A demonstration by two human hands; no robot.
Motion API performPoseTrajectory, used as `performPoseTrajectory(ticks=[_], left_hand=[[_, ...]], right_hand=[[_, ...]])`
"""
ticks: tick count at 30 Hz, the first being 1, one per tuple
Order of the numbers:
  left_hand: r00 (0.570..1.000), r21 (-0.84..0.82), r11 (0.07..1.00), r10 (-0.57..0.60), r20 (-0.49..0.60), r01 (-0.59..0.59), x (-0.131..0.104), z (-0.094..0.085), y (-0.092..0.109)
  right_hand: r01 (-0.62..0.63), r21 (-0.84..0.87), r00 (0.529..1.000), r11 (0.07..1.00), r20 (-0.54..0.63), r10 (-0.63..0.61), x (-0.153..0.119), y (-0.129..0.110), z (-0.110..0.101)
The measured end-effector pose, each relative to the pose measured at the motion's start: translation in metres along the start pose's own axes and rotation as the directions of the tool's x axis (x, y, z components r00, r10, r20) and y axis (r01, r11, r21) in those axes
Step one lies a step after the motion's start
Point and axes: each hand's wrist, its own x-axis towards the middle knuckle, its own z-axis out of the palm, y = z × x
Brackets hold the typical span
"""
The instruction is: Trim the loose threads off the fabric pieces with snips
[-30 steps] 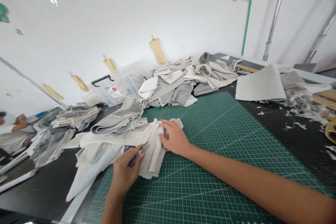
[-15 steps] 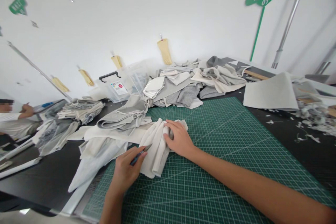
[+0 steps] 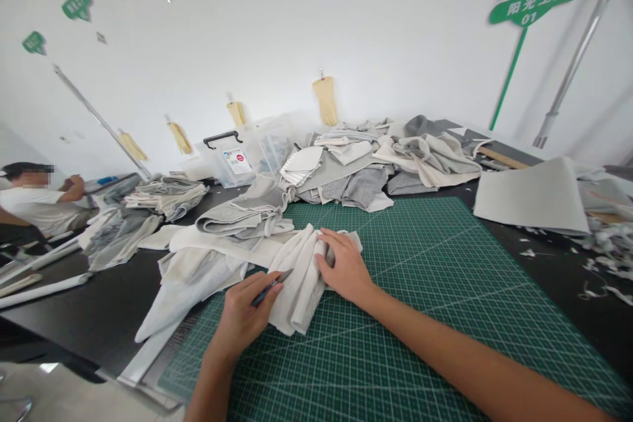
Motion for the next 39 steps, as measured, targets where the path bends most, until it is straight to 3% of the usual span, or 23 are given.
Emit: performPoseTrajectory(ticks=[4, 10, 17, 23, 29, 39], left_hand=[[0.989, -0.003, 0.997, -0.071, 0.129, 0.073, 0.002, 0.0, 0.007], [0.995, -0.039, 0.994, -0.1, 0.024, 0.101, 0.003, -0.001, 0.009], [0.989, -0.032, 0.994, -0.097, 0.107, 0.101, 0.005, -0.002, 0.017], [0.991, 0.0, 0.991, -0.133, 0.016, 0.133, 0.002, 0.0, 0.013], [0.987, -0.03, 0.992, -0.123, 0.101, 0.126, 0.003, -0.004, 0.019], [0.987, -0.015, 0.992, -0.124, 0.098, 0.126, 0.002, -0.003, 0.016]], right_hand=[[0.015, -0.024, 1.0, 1.0, -0.007, -0.015, 0.0, 0.002, 0.002], [0.029, -0.028, 1.0, 0.999, 0.0, -0.029, 0.002, 0.008, 0.006], [0.011, -0.038, 1.0, 0.999, 0.019, -0.01, 0.001, 0.01, 0.007], [0.01, -0.038, 1.0, 0.999, -0.008, -0.01, 0.001, 0.012, 0.009], [0.017, -0.032, 1.0, 0.999, -0.014, -0.017, 0.0, 0.014, 0.01], [0.006, -0.054, 1.0, 0.999, 0.01, -0.005, 0.0, 0.012, 0.008]])
